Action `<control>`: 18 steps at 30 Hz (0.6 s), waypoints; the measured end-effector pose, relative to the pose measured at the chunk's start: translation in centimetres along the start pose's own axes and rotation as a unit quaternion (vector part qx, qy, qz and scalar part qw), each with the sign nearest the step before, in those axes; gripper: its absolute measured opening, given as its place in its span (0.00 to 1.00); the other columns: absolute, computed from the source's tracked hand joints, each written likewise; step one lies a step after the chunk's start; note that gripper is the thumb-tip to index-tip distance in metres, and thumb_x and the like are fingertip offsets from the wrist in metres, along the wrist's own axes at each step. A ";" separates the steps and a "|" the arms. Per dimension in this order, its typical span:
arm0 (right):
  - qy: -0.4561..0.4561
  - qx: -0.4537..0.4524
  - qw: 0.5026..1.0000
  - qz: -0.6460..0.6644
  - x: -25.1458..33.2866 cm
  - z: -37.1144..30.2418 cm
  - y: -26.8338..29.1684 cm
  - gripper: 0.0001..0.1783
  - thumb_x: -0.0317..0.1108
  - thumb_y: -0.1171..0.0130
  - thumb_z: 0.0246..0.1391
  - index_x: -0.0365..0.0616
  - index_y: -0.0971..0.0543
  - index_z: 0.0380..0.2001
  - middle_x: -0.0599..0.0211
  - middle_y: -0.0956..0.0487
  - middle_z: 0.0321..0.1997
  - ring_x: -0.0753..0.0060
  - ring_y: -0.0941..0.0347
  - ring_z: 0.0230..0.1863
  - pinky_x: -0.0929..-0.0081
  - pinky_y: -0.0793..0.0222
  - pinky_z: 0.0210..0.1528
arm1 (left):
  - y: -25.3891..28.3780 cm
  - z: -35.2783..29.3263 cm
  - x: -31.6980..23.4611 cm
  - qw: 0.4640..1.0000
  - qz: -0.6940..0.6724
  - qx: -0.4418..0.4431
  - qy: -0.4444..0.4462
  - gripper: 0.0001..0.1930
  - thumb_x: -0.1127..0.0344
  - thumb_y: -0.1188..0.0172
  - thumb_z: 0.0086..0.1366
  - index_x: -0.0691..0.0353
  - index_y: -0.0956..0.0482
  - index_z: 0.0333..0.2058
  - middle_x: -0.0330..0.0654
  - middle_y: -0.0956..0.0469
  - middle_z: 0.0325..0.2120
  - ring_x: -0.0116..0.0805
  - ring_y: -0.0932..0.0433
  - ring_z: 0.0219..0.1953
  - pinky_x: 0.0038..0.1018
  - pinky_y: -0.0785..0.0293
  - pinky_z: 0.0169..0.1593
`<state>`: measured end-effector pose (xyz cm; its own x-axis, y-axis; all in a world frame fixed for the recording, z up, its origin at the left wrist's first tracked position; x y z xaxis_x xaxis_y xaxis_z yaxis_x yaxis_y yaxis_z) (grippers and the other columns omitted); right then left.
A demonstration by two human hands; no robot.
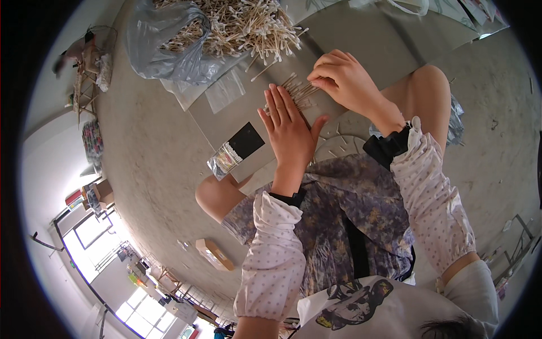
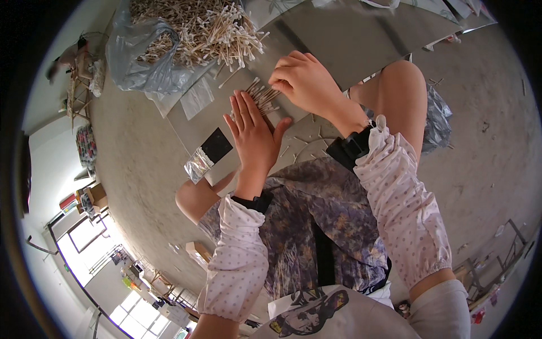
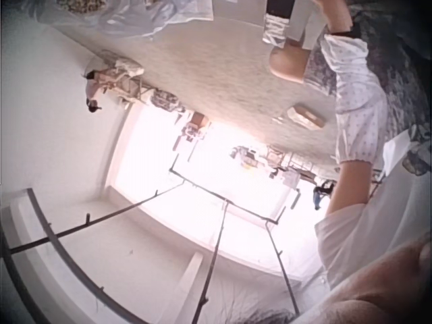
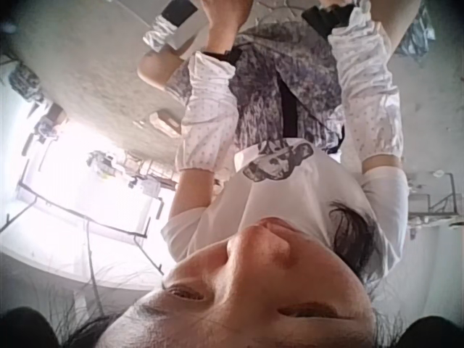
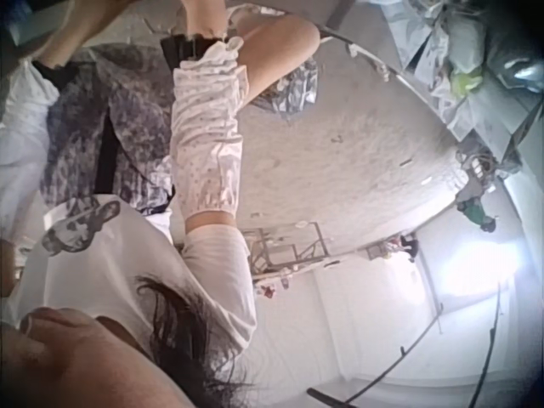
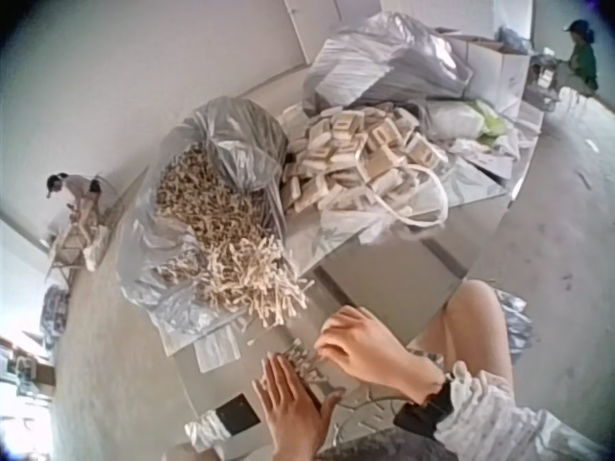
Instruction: Sorting and packing cotton swabs into containers.
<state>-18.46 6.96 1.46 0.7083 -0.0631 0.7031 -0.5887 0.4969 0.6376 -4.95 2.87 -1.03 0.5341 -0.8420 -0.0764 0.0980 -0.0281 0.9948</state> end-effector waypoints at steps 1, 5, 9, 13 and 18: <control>0.001 0.000 1.000 0.000 0.1 0.0 0.0 0.04 0.29 0.39 0.51 0.47 0.17 0.32 0.75 0.21 0.36 0.67 0.28 0.47 0.67 0.34 0.55 | 0.0 0.1 0.0 1.000 0.000 0.000 0.001 0.55 0.32 0.47 0.62 0.80 0.52 0.67 0.65 0.52 0.70 0.58 0.55 0.73 0.53 0.58 0.71; 0.016 0.010 1.000 -0.009 0.4 -0.2 0.0 0.02 0.28 0.39 0.51 0.47 0.18 0.28 0.75 0.21 0.36 0.66 0.28 0.46 0.67 0.35 0.54 | -0.1 0.1 -0.2 1.000 -0.010 0.000 -0.005 0.55 0.33 0.47 0.63 0.80 0.55 0.68 0.66 0.53 0.69 0.59 0.56 0.74 0.55 0.58 0.71; -0.010 0.014 0.998 -0.063 -1.1 0.3 1.3 0.03 0.26 0.40 0.50 0.46 0.20 0.25 0.74 0.20 0.36 0.65 0.28 0.46 0.66 0.36 0.54 | -0.2 0.1 0.0 1.000 -0.007 0.000 0.000 0.55 0.32 0.48 0.63 0.80 0.55 0.68 0.66 0.52 0.69 0.59 0.56 0.74 0.54 0.58 0.71; -0.029 -0.020 0.996 -0.081 -2.7 -0.3 4.2 0.03 0.26 0.41 0.49 0.46 0.20 0.25 0.72 0.20 0.34 0.64 0.28 0.45 0.66 0.36 0.54 | -0.1 0.3 0.2 1.000 0.002 -0.001 0.000 0.55 0.32 0.48 0.64 0.80 0.55 0.68 0.66 0.52 0.69 0.59 0.56 0.73 0.54 0.58 0.71; -0.061 0.060 0.994 -0.061 -2.8 -1.4 3.7 0.03 0.27 0.41 0.48 0.46 0.19 0.24 0.72 0.20 0.32 0.64 0.27 0.45 0.66 0.37 0.54 | -0.3 1.4 0.4 1.000 -0.018 -0.005 -0.004 0.57 0.31 0.47 0.62 0.78 0.57 0.69 0.66 0.55 0.70 0.58 0.58 0.74 0.53 0.61 0.72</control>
<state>-22.10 10.18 1.41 0.7294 -0.2249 0.6461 -0.5479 0.3735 0.7485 -5.94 1.84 -1.25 0.5227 -0.8450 -0.1125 0.1262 -0.0538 0.9905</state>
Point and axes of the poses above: each hand's wrist, its own z-axis towards the middle knuckle, its own y-axis out of the back of the hand, x = y × z, the point moved 10 cm from there along z, towards the middle knuckle
